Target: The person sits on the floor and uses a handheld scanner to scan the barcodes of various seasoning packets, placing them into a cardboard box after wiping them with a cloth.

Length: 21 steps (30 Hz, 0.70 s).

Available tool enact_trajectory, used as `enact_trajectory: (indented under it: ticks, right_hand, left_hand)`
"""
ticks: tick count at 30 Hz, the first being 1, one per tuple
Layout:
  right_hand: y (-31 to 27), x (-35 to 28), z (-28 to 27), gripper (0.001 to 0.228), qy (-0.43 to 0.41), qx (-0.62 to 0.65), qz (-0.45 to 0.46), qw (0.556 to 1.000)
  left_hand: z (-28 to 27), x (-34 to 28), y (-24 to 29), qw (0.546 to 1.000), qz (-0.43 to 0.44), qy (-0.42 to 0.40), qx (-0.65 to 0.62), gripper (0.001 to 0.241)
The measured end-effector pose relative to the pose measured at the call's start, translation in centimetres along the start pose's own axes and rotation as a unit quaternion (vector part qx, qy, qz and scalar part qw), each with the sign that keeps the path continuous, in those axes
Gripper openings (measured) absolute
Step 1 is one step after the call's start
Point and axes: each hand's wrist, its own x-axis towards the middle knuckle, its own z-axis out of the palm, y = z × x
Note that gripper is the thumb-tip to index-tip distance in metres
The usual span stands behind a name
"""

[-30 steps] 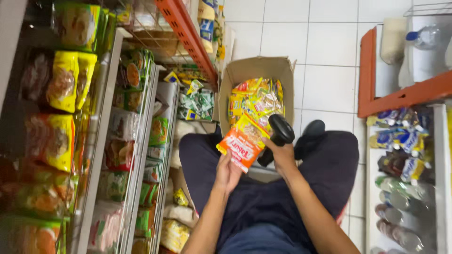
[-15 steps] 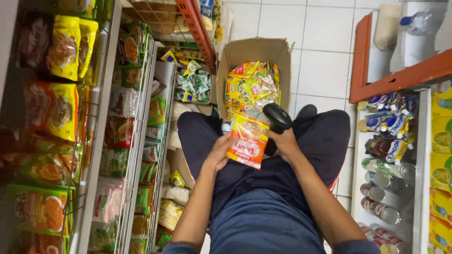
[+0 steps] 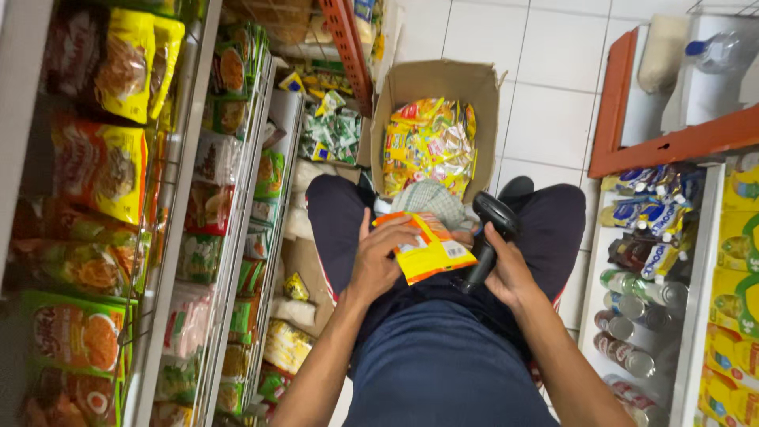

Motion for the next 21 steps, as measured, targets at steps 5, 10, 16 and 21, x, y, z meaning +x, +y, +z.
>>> enact_trajectory:
  ticks: [5, 10, 16, 21]
  right_hand:
    - [-0.9, -1.0, 2.0, 0.03, -0.047, -0.041, 0.001, 0.998]
    - [-1.9, -1.4, 4.7, 0.036, -0.01, -0.039, -0.103, 0.994]
    - [-3.4, -1.5, 7.7, 0.043, 0.004, -0.138, -0.173, 0.975]
    - [-4.1, -1.9, 7.6, 0.037, 0.007, -0.307, -0.24, 0.921]
  left_hand:
    - [-0.6, 0.7, 3.0, 0.993, 0.062, 0.078, 0.056, 0.02]
    - [1.6, 2.0, 2.2, 0.937, -0.212, 0.213, -0.176, 0.061]
    - [1.7, 2.4, 0.4, 0.636, -0.381, 0.07, -0.668, 0.067]
    - [2.1, 2.8, 0.7, 0.798, -0.283, 0.135, -0.515, 0.063]
